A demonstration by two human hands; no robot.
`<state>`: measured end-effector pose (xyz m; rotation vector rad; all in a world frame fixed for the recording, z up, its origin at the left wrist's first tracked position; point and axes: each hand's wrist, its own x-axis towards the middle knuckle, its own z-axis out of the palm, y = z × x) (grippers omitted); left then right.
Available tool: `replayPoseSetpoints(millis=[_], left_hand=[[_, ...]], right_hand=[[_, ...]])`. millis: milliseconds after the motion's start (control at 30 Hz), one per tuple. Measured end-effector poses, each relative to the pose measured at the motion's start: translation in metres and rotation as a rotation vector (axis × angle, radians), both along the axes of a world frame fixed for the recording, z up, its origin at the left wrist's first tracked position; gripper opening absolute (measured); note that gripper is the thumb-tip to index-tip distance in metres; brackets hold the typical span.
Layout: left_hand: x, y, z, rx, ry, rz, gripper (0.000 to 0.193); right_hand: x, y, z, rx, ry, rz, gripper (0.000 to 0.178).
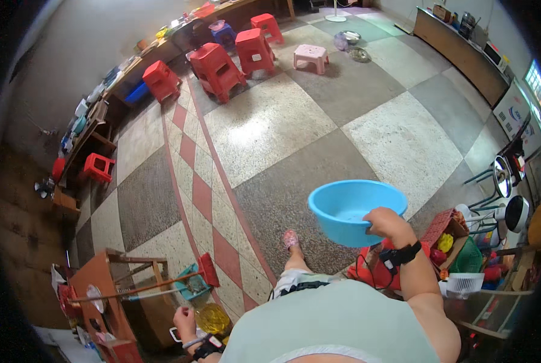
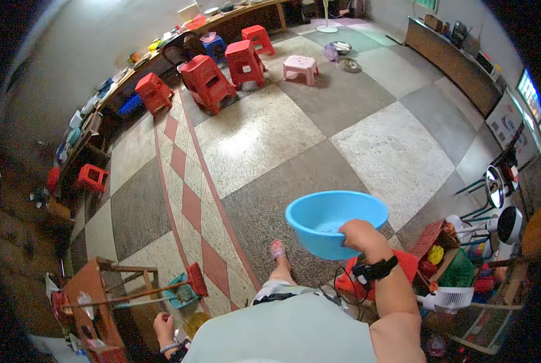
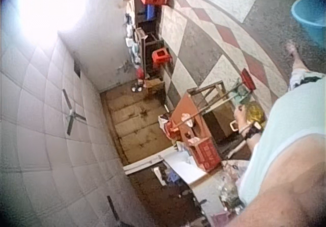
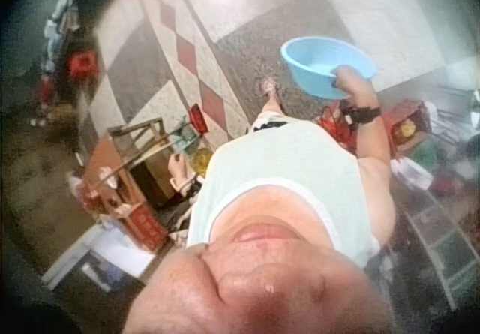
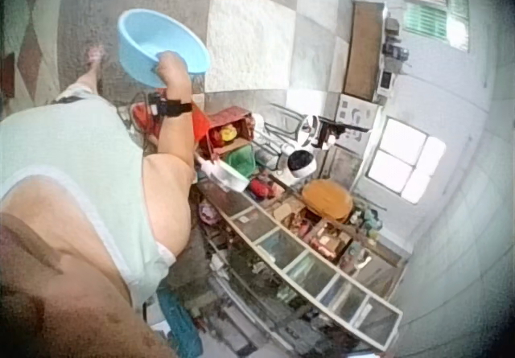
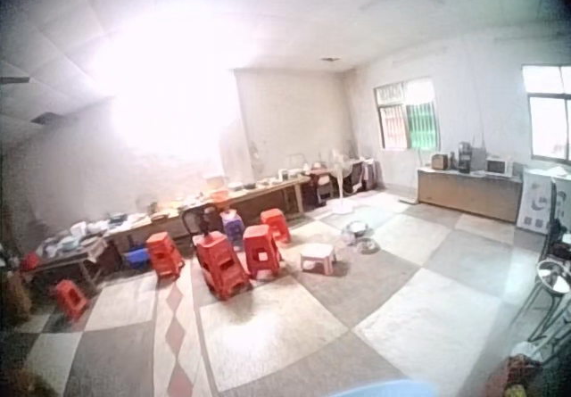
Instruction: Picking up vegetable slices from a bowl and placing them into a plastic bag.
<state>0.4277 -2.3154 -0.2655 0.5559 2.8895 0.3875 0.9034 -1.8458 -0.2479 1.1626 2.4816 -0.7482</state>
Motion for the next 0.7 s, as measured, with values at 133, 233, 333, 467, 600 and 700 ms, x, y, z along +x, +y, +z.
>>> replayPoseSetpoints(millis=[133, 233, 333, 467, 600, 700], left_hand=[[-0.076, 0.177, 0.006, 0.117, -0.028, -0.238, 0.025], [-0.104, 0.343, 0.036, 0.176, -0.059, -0.416, 0.026], [-0.124, 0.490, 0.046, 0.229, -0.056, -0.583, 0.027], [-0.131, 0.633, 0.028, 0.242, -0.081, -0.689, 0.026], [-0.149, 0.706, 0.002, 0.189, -0.162, -0.657, 0.025], [-0.176, 0.728, -0.001, 0.077, -0.196, -0.508, 0.025]], right_hand=[[-0.012, 0.084, -0.020, -0.037, -0.120, -0.191, 0.027], [0.003, 0.141, -0.042, -0.050, -0.166, -0.262, 0.030], [0.002, 0.193, -0.037, -0.104, -0.210, -0.402, 0.034], [0.032, 0.270, -0.084, -0.078, -0.207, -0.500, 0.041], [0.007, 0.377, -0.084, -0.108, -0.210, -0.568, 0.046], [-0.022, 0.462, -0.070, -0.155, -0.225, -0.561, 0.047]])
